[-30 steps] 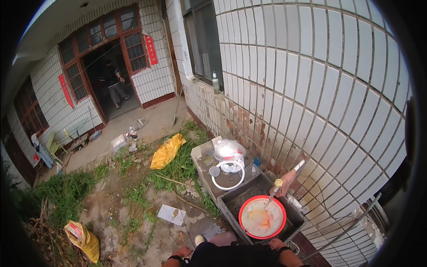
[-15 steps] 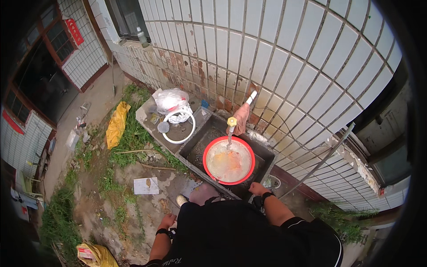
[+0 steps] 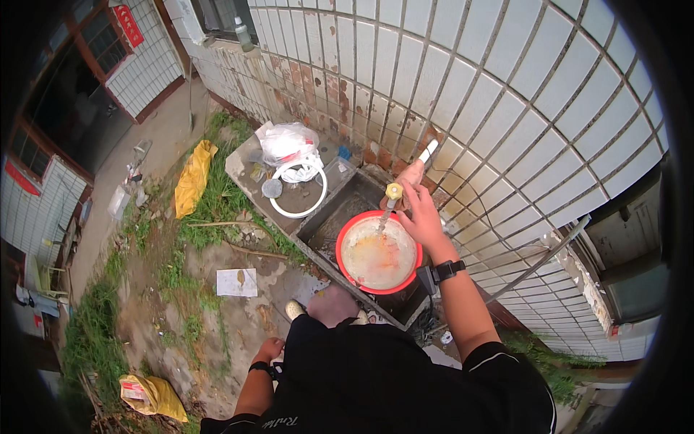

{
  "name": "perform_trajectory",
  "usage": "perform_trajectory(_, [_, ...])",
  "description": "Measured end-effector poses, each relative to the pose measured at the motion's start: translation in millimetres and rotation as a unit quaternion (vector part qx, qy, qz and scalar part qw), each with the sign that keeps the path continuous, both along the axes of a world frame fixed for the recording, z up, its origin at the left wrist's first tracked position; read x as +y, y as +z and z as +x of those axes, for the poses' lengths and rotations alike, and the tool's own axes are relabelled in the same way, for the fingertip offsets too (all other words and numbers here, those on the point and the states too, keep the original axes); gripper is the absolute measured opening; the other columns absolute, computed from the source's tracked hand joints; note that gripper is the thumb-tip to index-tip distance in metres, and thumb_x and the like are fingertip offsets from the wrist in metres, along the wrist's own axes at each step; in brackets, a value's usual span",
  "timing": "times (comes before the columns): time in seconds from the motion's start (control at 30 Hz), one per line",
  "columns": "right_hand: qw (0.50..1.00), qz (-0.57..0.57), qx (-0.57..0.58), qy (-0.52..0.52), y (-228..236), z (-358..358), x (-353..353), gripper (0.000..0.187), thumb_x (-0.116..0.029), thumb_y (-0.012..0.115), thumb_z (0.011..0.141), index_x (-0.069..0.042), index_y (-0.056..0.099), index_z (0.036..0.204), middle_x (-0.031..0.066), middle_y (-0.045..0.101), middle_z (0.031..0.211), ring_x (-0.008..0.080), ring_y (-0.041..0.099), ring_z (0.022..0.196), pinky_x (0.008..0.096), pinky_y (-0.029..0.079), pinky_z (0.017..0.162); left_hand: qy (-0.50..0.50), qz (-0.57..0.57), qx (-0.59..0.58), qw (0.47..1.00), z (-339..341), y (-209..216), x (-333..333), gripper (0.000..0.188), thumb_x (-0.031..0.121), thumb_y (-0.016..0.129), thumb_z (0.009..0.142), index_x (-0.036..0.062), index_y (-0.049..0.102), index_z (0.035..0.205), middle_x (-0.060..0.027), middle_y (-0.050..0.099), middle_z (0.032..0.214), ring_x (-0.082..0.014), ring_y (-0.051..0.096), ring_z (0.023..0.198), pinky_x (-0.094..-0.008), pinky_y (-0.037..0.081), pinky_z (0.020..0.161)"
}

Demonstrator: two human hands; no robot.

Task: Wiping a wooden shelf with a cloth and then rinsing the cloth and the basin at an outdoor sink.

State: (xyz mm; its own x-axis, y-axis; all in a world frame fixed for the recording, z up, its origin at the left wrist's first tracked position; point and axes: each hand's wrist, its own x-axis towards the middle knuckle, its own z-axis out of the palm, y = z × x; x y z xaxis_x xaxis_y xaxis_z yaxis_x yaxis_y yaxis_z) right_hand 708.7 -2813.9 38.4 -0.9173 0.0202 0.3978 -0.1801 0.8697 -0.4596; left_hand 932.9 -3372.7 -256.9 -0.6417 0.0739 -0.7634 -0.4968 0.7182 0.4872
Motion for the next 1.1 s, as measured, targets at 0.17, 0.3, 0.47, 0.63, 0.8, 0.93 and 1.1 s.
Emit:
perform_trajectory(0.17, [0.964,0.239,-0.025,0.114,-14.0,-53.1,13.7,0.055,-0.016,0.07,0.08,-0.014,0.058,0.133,0.0184,0.055,0.128,0.0351,0.061,0.109,0.044,0.054,0.087,-0.032,-0.013,0.012,0.999,-15.4,11.6,5.1,0.038,0.038,0.057,0.085,0.0032,0.072,0.086,-0.0148,0.071,0.081,-0.0296,0.069,0.08,-0.0402,0.052,0.076])
perform_trajectory(0.3, [0.958,0.213,-0.178,0.07,5.2,-69.3,-7.6,0.037,-0.023,0.069,0.083,-0.01,0.064,0.118,0.0211,0.059,0.121,0.0358,0.063,0.106,0.0432,0.056,0.083,-0.007,-0.012,0.007,1.0,-19.2,9.1,-4.4,0.038,0.038,0.058,0.084,0.003,0.072,0.085,-0.016,0.071,0.083,-0.0314,0.069,0.082,-0.0409,0.052,0.078])
perform_trajectory(0.47, [0.93,0.291,-0.225,0.019,7.4,-89.8,-20.8,0.038,-0.033,0.068,0.087,-0.006,0.062,0.113,0.0202,0.059,0.119,0.0356,0.066,0.1,0.0459,0.058,0.073,-0.018,-0.018,0.015,1.0,-34.0,-0.5,-12.1,0.038,0.037,0.058,0.083,0.0022,0.071,0.085,-0.019,0.071,0.087,-0.0362,0.068,0.089,-0.043,0.052,0.082])
perform_trajectory(0.63, [0.943,0.102,-0.268,-0.168,-20.9,-111.3,-37.7,0.04,-0.037,0.061,0.093,-0.001,0.063,0.11,0.0218,0.064,0.121,0.0378,0.067,0.101,0.0478,0.052,0.088,-0.06,-0.019,0.034,0.997,-51.1,-8.8,-31.6,0.036,0.035,0.057,0.083,0.0022,0.071,0.086,-0.0164,0.072,0.085,-0.0319,0.069,0.086,-0.0407,0.052,0.081])
perform_trajectory(0.8, [0.915,0.16,-0.303,-0.212,-5.8,-115.4,-60.2,0.048,-0.039,0.055,0.097,0.002,0.062,0.12,0.0193,0.062,0.126,0.0321,0.068,0.105,0.0445,0.054,0.087,-0.057,-0.023,0.02,0.998,-66.0,-5.3,-49.0,0.036,0.038,0.058,0.082,0.0047,0.071,0.084,-0.0177,0.072,0.087,-0.0356,0.068,0.09,-0.0424,0.052,0.084])
perform_trajectory(0.93, [0.881,0.222,-0.33,-0.254,2.6,-113.9,-70.0,0.054,-0.043,0.055,0.097,0.003,0.06,0.125,0.0193,0.063,0.125,0.0313,0.07,0.102,0.044,0.056,0.083,-0.058,-0.016,0.004,0.998,-89.8,-3.0,-61.7,0.036,0.038,0.057,0.082,0.0046,0.071,0.084,-0.0178,0.071,0.087,-0.0352,0.068,0.091,-0.042,0.052,0.083])
perform_trajectory(1.1, [0.879,0.166,-0.371,-0.251,-2.6,-111.4,-49.4,0.055,-0.049,0.047,0.098,0.001,0.069,0.11,0.0227,0.07,0.103,0.0352,0.071,0.097,0.045,0.057,0.08,-0.124,-0.024,-0.025,0.992,-132.6,10.6,-56.1,0.038,0.039,0.056,0.083,0.0033,0.071,0.085,-0.02,0.071,0.089,-0.0372,0.068,0.092,-0.0435,0.052,0.083])
